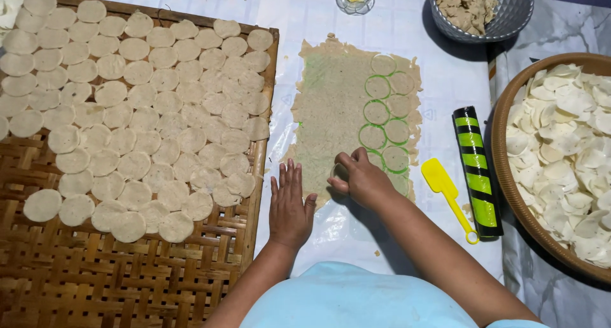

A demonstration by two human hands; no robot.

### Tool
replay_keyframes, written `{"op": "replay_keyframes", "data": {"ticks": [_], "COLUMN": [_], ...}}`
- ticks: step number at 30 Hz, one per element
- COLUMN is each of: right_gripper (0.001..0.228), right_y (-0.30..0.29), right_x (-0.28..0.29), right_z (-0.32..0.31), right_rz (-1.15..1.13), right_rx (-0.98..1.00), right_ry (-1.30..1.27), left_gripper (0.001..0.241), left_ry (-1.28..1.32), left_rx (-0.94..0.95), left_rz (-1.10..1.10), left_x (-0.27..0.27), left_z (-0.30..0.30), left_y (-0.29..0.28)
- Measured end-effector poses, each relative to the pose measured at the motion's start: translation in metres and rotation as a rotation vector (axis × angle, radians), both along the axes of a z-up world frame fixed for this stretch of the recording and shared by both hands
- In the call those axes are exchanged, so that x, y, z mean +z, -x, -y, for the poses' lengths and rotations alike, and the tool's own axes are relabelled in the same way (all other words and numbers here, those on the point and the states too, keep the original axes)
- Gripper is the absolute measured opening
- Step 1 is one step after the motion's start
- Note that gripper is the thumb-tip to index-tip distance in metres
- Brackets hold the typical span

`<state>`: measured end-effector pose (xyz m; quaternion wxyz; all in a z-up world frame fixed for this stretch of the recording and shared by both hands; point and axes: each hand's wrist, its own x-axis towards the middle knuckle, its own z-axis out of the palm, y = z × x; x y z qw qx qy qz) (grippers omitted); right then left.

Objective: Rolling out dough and cutting it into small circles using a circular cutter.

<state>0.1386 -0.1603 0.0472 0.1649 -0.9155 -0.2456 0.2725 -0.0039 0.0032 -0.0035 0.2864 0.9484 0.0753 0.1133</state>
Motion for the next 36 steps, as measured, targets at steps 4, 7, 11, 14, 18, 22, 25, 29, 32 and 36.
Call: {"op": "replay_keyframes", "data": {"ticks": [4, 7, 11, 14, 18, 22, 25, 29, 32, 36], "right_gripper": [0.048, 0.046, 0.045, 0.045, 0.043, 0.042, 0.043, 0.045, 0.045, 0.044], "right_y": [-0.002, -0.003, 0.002, 0.001, -0.01, -0.042, -0.058, -0.07, -0.073, -0.075], "right_x": [0.004, 0.007, 0.013, 0.015, 0.009, 0.041, 0.051, 0.038, 0.028, 0.014], "right_z": [0.002, 0.0, -0.002, -0.004, -0.002, 0.004, 0.007, 0.003, -0.003, -0.01], "right_rz": [-0.016, -0.023, -0.019, -0.025, -0.043, -0.063, 0.033, 0.069, 0.083, 0.101], "right_rx": [0.064, 0.094, 0.057, 0.058, 0.11, 0.029, -0.04, 0.006, 0.04, 0.078], "right_ry": [-0.001, 0.008, -0.004, -0.007, -0.004, -0.125, -0.171, -0.178, -0.16, -0.133], "left_gripper": [0.071, 0.071, 0.072, 0.071, 0.07, 0.07, 0.07, 0.07, 0.07, 0.07], "left_ry": [0.01, 0.002, 0.001, -0.013, -0.022, -0.018, -0.011, -0.011, -0.018, -0.022], "left_rx": [-0.002, -0.005, 0.005, 0.008, 0.02, 0.029, 0.022, 0.022, 0.024, 0.029], "left_rz": [-0.007, -0.014, -0.024, -0.021, -0.015, -0.01, 0.001, 0.018, 0.025, 0.027], "left_x": [0.001, 0.001, 0.0, -0.001, 0.001, -0.002, -0.003, -0.003, -0.004, -0.007], "left_z": [-0.001, 0.0, 0.0, 0.0, 0.001, 0.0, 0.0, 0.0, 0.0, 0.0], "left_y": [-0.002, -0.001, 0.0, -0.001, 0.0, -0.001, 0.0, 0.0, 0.0, -0.001]}}
